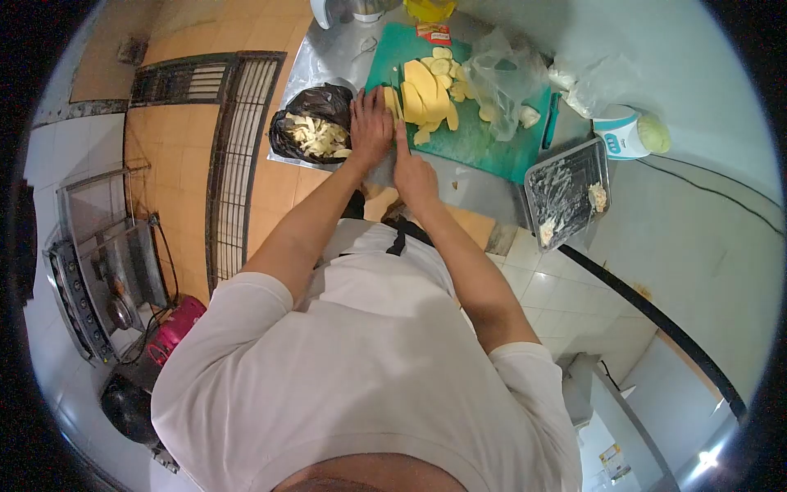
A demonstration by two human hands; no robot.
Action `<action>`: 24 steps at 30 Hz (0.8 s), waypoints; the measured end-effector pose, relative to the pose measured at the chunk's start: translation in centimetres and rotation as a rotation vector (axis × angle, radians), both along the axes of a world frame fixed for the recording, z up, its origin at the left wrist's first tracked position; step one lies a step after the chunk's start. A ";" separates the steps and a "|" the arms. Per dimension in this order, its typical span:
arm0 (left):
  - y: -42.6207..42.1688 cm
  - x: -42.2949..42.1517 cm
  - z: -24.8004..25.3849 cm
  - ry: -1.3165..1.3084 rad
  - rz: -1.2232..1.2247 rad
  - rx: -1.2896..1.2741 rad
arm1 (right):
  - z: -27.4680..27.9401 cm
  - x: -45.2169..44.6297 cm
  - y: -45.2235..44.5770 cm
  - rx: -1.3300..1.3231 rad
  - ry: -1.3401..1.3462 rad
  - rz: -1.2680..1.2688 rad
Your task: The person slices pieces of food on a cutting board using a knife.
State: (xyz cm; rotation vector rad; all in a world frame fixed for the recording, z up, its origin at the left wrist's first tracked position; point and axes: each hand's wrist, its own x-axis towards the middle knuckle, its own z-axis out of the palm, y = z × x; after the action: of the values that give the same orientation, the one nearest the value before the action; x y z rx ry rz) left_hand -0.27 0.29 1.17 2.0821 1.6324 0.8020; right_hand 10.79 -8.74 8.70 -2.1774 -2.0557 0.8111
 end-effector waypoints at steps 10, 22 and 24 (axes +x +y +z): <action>0.1 0.0 -0.6 -0.026 -0.006 0.010 | 5.9 -0.1 6.1 -0.362 0.019 0.092; 0.6 -0.4 0.2 -0.228 0.010 -0.067 | 9.7 0.2 9.2 -0.517 -0.039 0.174; 0.0 -1.8 1.7 -0.249 -0.069 -0.047 | 11.0 -0.2 9.5 -0.547 -0.022 0.140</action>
State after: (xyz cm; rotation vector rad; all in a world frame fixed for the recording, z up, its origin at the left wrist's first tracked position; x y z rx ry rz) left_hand -2.03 0.31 2.85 1.9094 1.4253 0.9474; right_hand 10.62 0.80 19.67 -2.2942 -2.2143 1.5275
